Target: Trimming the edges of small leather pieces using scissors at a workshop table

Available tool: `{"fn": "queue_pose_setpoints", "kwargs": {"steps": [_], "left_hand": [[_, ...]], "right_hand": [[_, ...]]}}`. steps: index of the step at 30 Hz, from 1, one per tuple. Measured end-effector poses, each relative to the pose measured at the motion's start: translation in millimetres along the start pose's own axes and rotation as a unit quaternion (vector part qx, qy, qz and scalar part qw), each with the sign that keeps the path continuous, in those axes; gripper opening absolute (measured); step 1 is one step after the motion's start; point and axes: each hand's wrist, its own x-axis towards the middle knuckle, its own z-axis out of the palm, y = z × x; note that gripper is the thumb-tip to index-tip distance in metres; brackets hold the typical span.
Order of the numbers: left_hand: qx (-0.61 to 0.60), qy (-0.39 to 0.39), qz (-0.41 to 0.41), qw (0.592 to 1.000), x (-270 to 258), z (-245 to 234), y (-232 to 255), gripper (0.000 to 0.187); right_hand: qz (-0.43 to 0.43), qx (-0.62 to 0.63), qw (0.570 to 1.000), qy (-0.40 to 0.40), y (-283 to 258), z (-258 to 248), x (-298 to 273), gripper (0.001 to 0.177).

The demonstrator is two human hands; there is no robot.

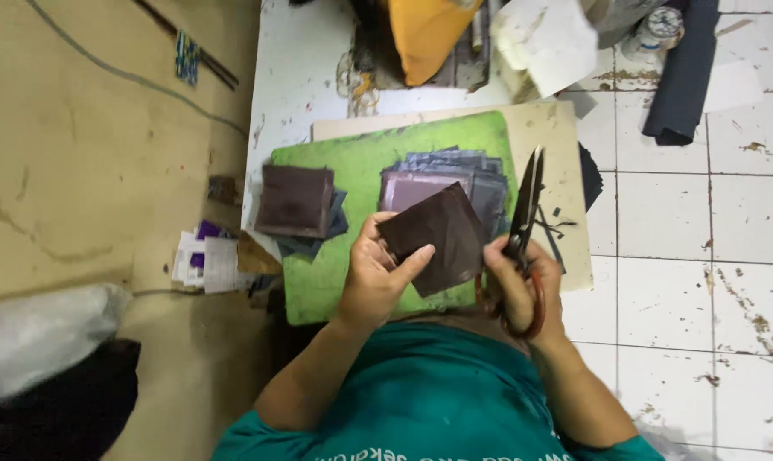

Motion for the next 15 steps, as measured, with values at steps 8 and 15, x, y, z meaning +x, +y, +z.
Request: {"fn": "queue_pose_setpoints", "kwargs": {"steps": [8, 15], "left_hand": [[-0.098, 0.077, -0.004, 0.992, 1.4, -9.1, 4.6, 0.03], [-0.206, 0.107, 0.013, 0.973, -5.1, 13.7, -9.3, 0.039]], "right_hand": [[-0.086, -0.114, 0.989, -0.036, 2.4, 2.5, 26.6, 0.02], [-0.076, -0.119, 0.99, -0.021, 22.4, 12.0, 22.8, 0.018]]}}
